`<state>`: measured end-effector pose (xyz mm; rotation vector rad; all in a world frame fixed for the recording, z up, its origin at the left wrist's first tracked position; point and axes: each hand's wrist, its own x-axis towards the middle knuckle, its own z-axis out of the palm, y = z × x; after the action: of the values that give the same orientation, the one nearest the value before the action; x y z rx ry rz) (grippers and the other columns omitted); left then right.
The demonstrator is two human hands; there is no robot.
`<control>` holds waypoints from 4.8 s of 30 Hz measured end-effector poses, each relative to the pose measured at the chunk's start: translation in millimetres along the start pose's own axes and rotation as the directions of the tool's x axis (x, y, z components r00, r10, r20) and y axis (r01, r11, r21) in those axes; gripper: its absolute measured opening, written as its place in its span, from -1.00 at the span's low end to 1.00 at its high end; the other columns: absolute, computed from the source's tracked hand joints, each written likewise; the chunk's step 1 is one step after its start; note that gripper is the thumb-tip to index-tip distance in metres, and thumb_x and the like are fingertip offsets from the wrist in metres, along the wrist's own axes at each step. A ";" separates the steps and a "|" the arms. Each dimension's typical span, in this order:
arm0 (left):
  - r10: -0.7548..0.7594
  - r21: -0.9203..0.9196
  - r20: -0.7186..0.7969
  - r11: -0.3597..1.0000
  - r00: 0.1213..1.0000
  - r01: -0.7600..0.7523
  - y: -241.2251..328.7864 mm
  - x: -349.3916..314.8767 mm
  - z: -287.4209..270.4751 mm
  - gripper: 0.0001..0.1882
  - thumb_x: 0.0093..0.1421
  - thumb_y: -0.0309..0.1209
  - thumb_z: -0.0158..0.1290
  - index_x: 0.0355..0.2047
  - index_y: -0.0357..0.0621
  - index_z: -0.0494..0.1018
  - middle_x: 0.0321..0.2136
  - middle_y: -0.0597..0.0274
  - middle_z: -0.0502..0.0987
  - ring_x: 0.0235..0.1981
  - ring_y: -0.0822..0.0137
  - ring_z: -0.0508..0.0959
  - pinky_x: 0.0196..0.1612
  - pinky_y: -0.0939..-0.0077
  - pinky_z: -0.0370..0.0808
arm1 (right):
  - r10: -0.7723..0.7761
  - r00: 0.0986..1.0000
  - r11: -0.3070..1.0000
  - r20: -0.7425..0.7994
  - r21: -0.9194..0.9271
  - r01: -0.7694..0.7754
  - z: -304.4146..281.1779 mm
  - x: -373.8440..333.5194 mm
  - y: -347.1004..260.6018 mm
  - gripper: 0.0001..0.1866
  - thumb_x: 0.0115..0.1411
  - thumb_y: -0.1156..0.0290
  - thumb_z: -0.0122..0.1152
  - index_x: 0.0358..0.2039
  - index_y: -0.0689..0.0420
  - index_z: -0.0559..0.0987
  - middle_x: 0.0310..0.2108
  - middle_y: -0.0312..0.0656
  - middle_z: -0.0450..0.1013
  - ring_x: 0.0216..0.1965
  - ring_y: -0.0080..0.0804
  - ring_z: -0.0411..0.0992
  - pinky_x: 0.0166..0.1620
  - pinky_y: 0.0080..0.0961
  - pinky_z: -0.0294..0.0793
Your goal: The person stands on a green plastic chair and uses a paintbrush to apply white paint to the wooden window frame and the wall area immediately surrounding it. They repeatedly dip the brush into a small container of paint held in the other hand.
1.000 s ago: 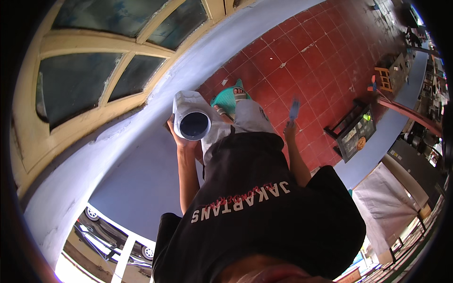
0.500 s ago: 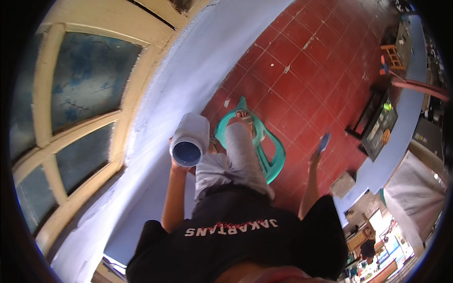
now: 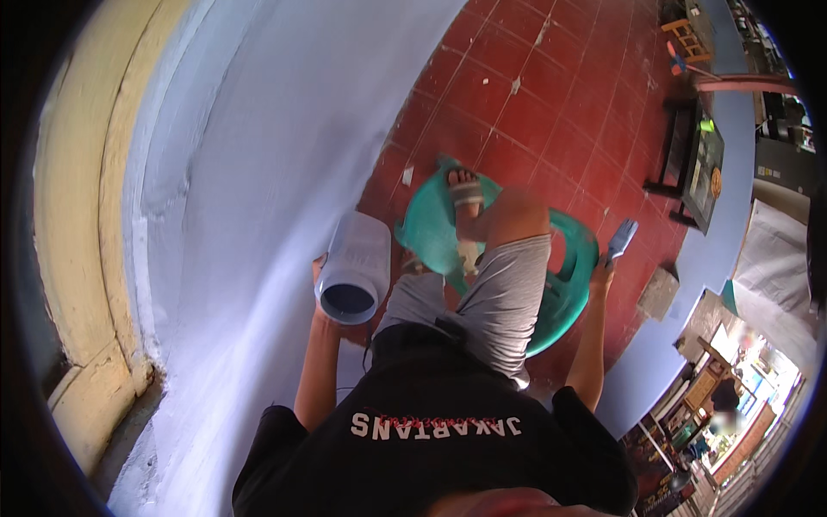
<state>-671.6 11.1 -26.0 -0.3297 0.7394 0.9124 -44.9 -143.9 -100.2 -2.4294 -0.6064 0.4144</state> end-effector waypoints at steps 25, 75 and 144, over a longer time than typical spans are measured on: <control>-0.122 -0.142 0.088 0.981 0.989 0.134 -5.3 -82.2 -80.0 -0.29 0.28 0.07 0.09 0.34 0.00 0.32 0.33 -0.18 0.29 0.32 -0.41 0.24 0.20 -0.26 0.41 | -0.209 0.978 0.977 -0.023 0.028 0.209 -14.6 -22.8 -11.8 -0.65 0.12 0.28 0.53 -0.44 0.16 0.48 -0.54 -0.43 0.34 -0.49 -0.63 0.24 -0.43 -0.49 0.26; 0.195 0.800 0.456 0.338 0.868 -0.496 -85.7 168.7 242.1 -0.41 0.36 0.05 -0.04 0.27 0.01 0.37 0.25 0.21 0.47 0.32 0.18 0.40 0.36 0.07 0.34 | -0.365 0.862 0.929 -0.351 -0.198 0.312 108.9 364.5 -142.3 -0.63 0.37 0.32 -0.02 0.08 0.24 0.49 0.14 0.20 0.46 -0.08 0.24 0.56 -0.14 0.06 0.59; 0.183 -0.065 0.067 0.982 0.981 -0.179 -39.0 195.0 826.6 -0.33 0.35 0.08 -0.28 0.27 -0.05 0.40 0.19 0.08 0.51 0.22 -0.01 0.49 0.32 -0.08 0.38 | 0.147 0.844 0.922 0.515 0.238 -0.305 -23.8 467.9 -545.7 -0.58 0.32 0.04 0.20 -0.36 0.19 0.47 -0.67 -0.34 0.24 -0.68 -0.51 0.26 -0.61 -0.44 0.29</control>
<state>-202.8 560.1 423.1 -0.2829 0.6840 1.1144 184.5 475.7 183.6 -2.0912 -0.4081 1.1646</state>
